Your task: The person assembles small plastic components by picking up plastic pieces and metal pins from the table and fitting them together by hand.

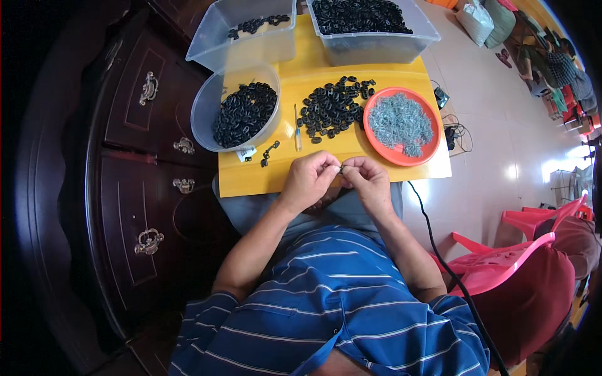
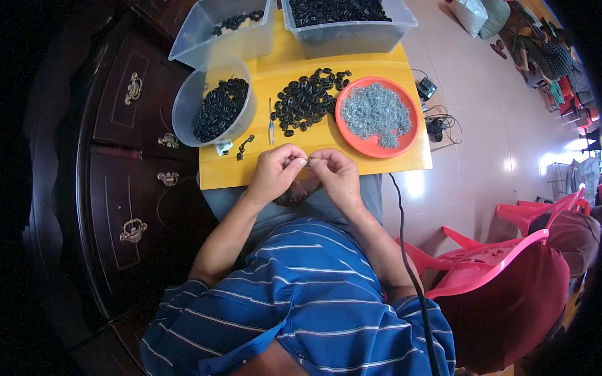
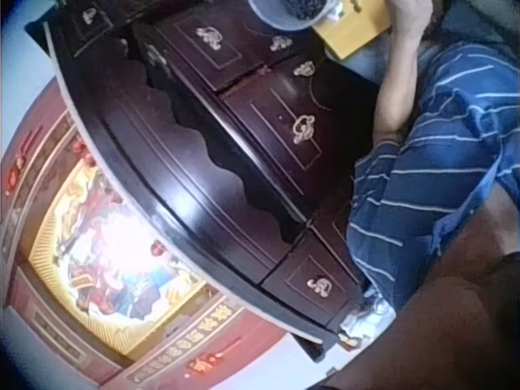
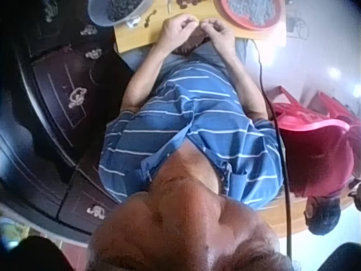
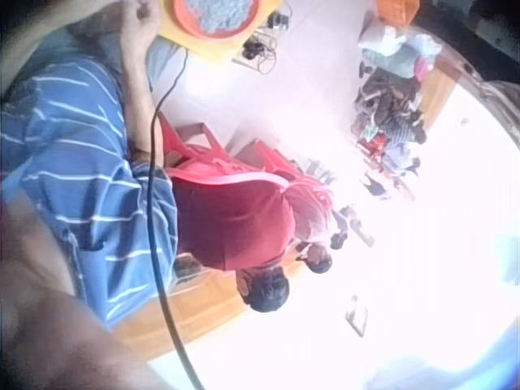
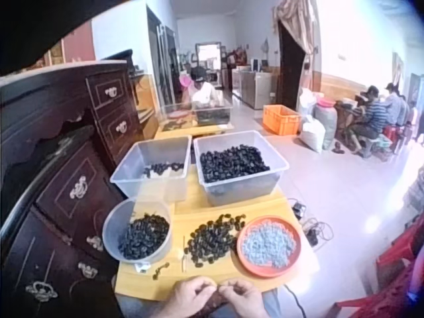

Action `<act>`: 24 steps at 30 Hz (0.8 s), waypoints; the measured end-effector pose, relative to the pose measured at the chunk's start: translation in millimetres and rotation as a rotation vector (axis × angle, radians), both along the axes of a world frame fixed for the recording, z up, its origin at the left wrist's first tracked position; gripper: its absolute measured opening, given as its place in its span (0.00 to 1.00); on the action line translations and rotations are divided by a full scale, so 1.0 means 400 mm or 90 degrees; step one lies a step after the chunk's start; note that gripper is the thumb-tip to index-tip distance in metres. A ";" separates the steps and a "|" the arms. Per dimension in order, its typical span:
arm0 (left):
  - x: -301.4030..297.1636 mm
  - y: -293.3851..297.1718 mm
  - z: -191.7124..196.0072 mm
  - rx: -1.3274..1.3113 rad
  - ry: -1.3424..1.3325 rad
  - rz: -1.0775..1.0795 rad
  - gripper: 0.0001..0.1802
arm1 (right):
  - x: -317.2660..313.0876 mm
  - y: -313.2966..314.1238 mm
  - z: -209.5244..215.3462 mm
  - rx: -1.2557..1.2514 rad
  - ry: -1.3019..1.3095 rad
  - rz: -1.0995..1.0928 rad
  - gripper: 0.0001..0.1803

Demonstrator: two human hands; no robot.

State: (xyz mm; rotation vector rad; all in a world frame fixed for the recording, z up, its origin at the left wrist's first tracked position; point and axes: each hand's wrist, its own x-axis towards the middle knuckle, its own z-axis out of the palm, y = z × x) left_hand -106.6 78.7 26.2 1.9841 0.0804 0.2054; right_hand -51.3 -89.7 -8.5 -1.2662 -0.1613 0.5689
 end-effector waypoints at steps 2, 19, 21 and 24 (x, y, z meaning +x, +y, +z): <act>0.013 0.006 -0.002 -0.119 0.059 -0.013 0.06 | 0.010 -0.006 0.004 0.029 0.009 -0.019 0.05; 0.185 0.067 -0.023 0.460 -0.025 -0.004 0.13 | 0.058 -0.015 -0.013 0.054 0.066 -0.018 0.04; 0.195 0.068 -0.024 0.467 -0.005 -0.002 0.09 | 0.062 -0.017 -0.025 0.053 0.064 -0.011 0.04; 0.195 0.070 -0.021 0.463 -0.032 -0.012 0.09 | 0.065 -0.019 -0.034 0.055 0.051 -0.002 0.04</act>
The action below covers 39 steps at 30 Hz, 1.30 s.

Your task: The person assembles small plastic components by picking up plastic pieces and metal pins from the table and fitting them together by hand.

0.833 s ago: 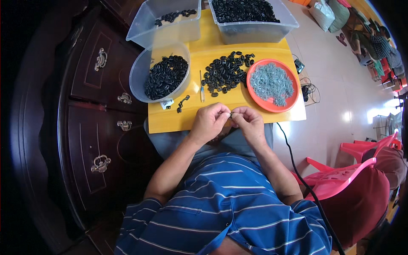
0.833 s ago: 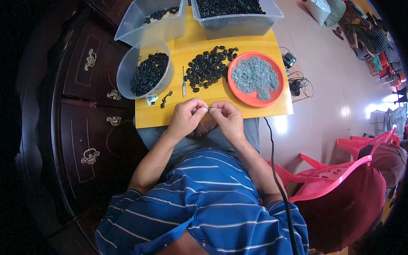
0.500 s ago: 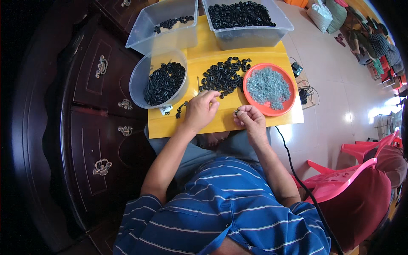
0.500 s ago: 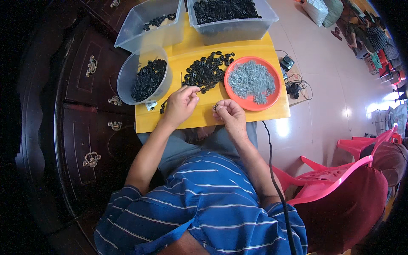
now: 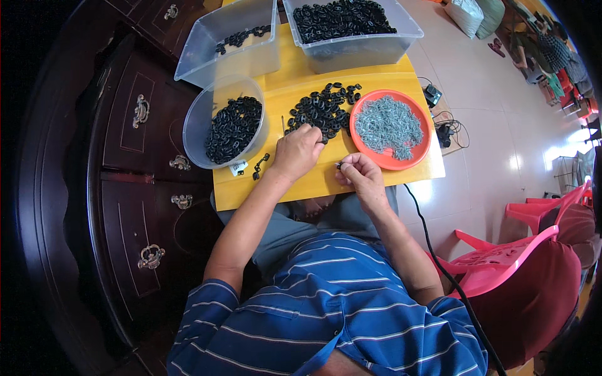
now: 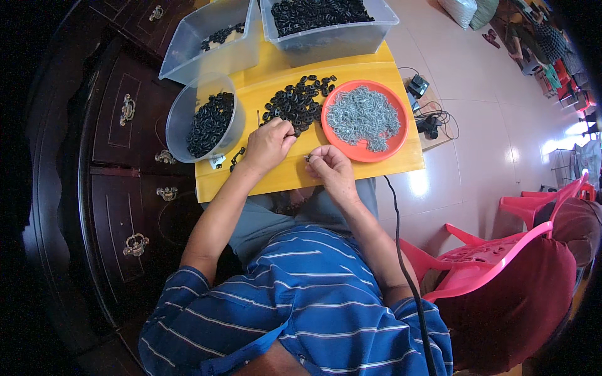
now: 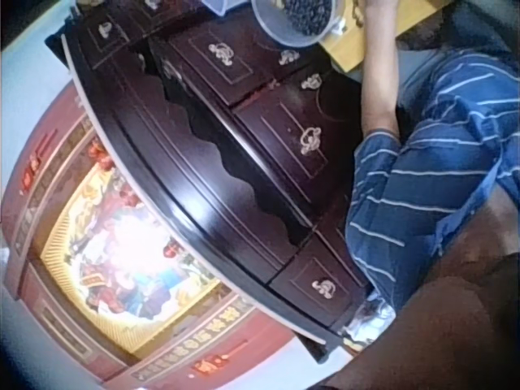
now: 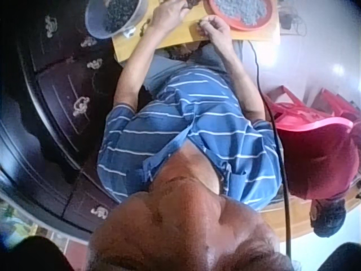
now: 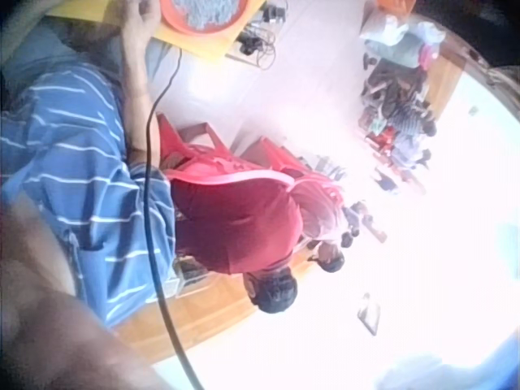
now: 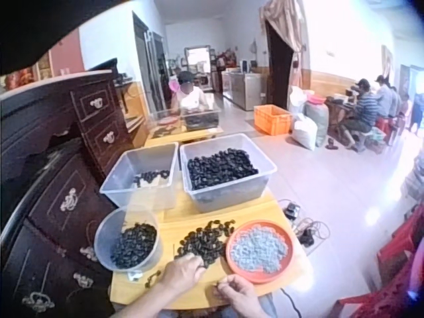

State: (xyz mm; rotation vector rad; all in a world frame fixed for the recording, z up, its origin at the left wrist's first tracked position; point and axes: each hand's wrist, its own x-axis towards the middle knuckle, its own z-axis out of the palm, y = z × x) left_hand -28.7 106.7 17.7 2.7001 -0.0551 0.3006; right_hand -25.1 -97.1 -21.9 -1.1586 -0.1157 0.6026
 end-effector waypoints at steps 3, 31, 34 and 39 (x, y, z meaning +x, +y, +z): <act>-0.017 -0.004 0.006 -0.065 -0.025 -0.016 0.08 | -0.003 0.002 0.010 -0.005 0.016 -0.019 0.03; -0.142 -0.027 -0.090 -0.821 0.124 -0.023 0.16 | -0.009 0.014 0.015 -0.068 0.015 0.007 0.06; -0.142 -0.027 -0.095 -0.801 0.105 -0.038 0.16 | -0.009 0.016 0.017 -0.063 0.007 0.012 0.06; -0.143 -0.030 -0.090 -0.762 0.101 -0.043 0.17 | -0.009 0.017 0.020 -0.070 0.000 0.014 0.06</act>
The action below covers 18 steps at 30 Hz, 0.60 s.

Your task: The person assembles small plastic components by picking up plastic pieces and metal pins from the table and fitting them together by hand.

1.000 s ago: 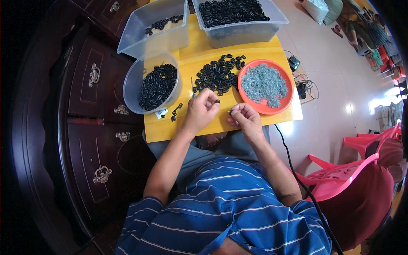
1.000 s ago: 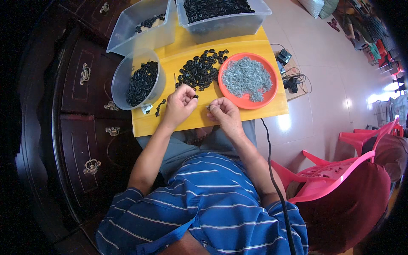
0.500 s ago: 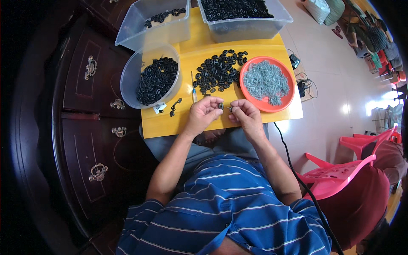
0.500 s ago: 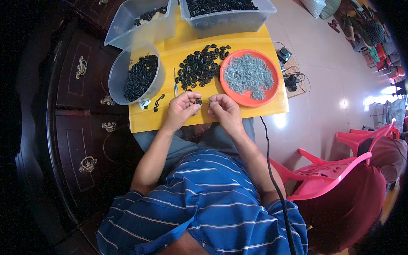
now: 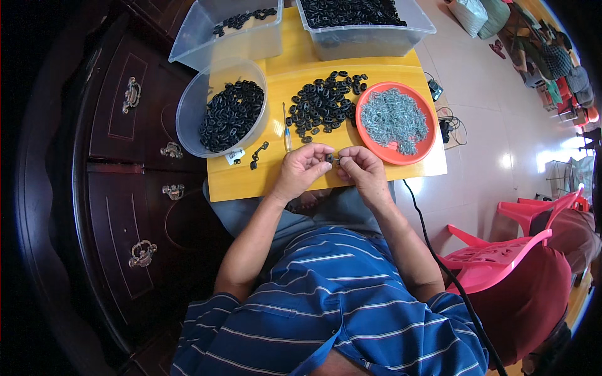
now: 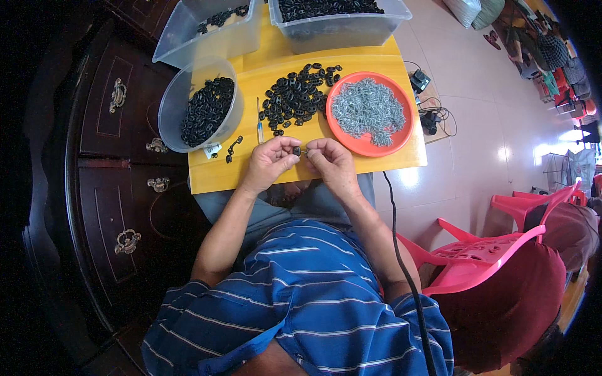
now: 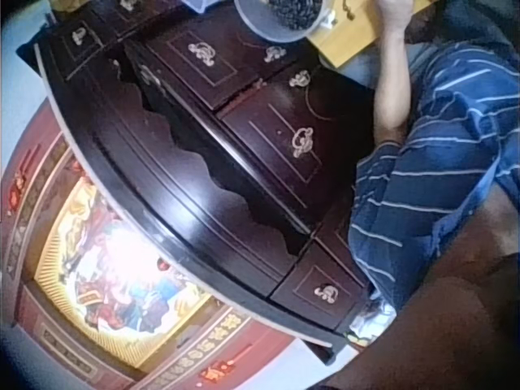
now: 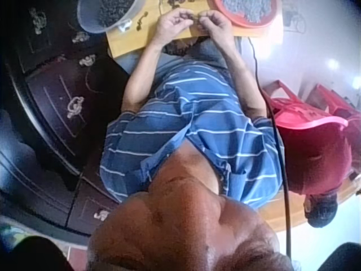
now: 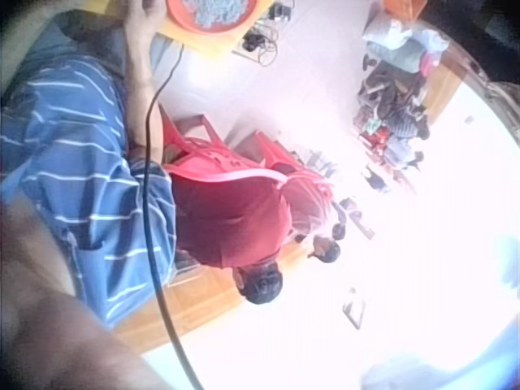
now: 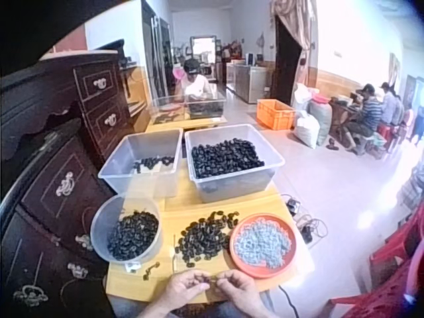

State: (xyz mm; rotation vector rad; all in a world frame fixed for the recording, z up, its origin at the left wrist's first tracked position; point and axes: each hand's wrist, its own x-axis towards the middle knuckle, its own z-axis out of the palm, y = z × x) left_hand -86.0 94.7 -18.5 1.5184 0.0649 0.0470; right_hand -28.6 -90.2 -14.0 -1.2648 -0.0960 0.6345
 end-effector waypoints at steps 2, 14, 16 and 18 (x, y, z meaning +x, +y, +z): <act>-0.001 0.003 -0.002 0.001 -0.001 -0.002 0.16 | 0.000 0.001 -0.001 0.001 -0.004 0.002 0.06; -0.005 -0.033 0.030 -0.079 0.049 0.074 0.08 | 0.000 0.000 -0.007 0.009 0.024 -0.055 0.07; -0.018 -0.055 0.032 -0.085 0.064 0.080 0.07 | -0.001 0.002 -0.018 0.045 0.032 -0.080 0.07; -0.031 -0.086 0.021 -0.094 0.082 0.047 0.08 | -0.002 0.007 -0.021 0.081 0.040 -0.103 0.08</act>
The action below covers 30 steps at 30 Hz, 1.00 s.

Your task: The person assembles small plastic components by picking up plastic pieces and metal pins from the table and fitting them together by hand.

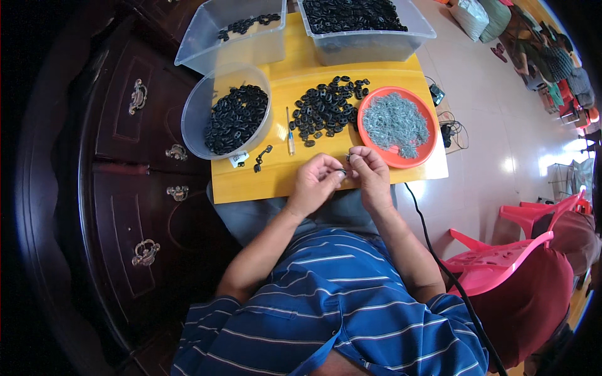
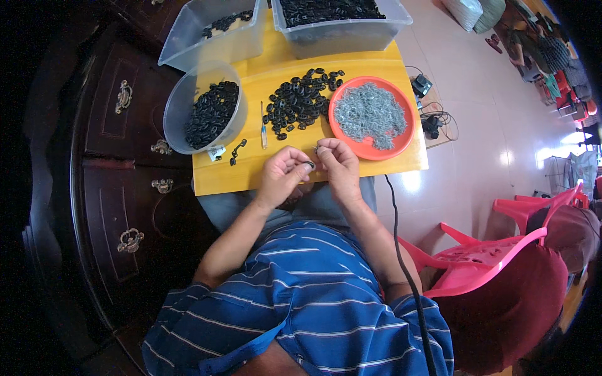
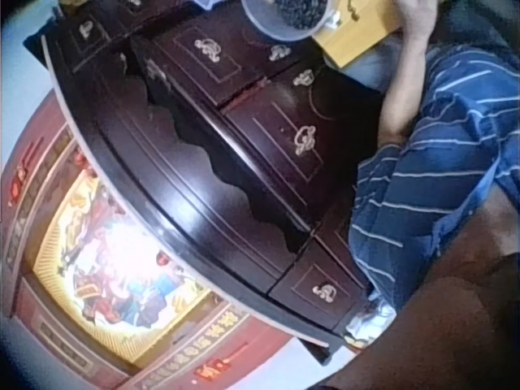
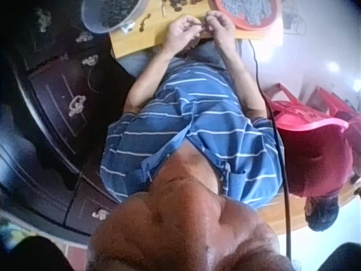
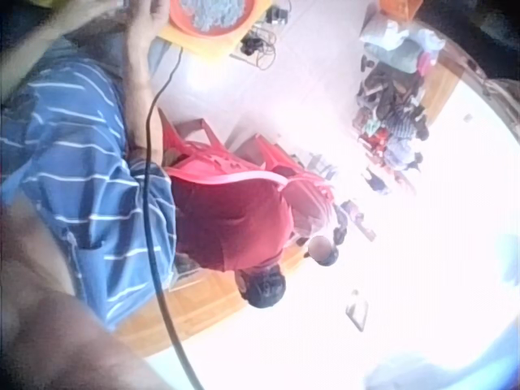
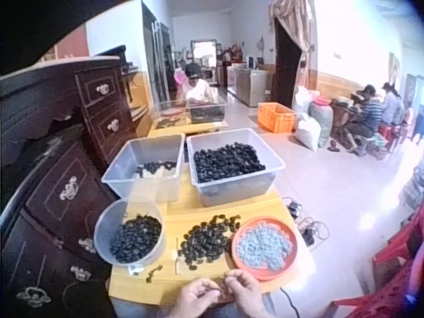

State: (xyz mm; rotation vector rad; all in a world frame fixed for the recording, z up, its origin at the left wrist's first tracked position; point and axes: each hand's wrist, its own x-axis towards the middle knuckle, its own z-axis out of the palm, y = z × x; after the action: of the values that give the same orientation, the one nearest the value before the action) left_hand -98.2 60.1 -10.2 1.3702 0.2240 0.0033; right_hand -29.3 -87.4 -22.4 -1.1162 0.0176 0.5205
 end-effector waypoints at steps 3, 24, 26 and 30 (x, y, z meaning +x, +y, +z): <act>-0.006 -0.053 0.023 0.011 -0.041 -0.003 0.06 | -0.003 0.013 0.010 0.073 0.030 -0.038 0.08; -0.055 -0.011 0.032 0.155 -0.080 -0.143 0.13 | -0.015 0.044 0.055 0.149 0.109 0.027 0.09; -0.062 0.005 0.049 0.094 -0.047 -0.084 0.14 | -0.014 0.041 0.042 0.128 0.076 0.016 0.08; -0.055 0.052 0.054 0.078 -0.088 0.056 0.15 | -0.019 0.028 0.027 0.062 0.040 0.034 0.08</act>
State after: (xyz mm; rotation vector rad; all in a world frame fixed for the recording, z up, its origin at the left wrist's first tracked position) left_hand -120.1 80.7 11.5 1.4752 0.1710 0.1875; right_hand -37.1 -76.2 -11.5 -1.0066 0.0167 0.5985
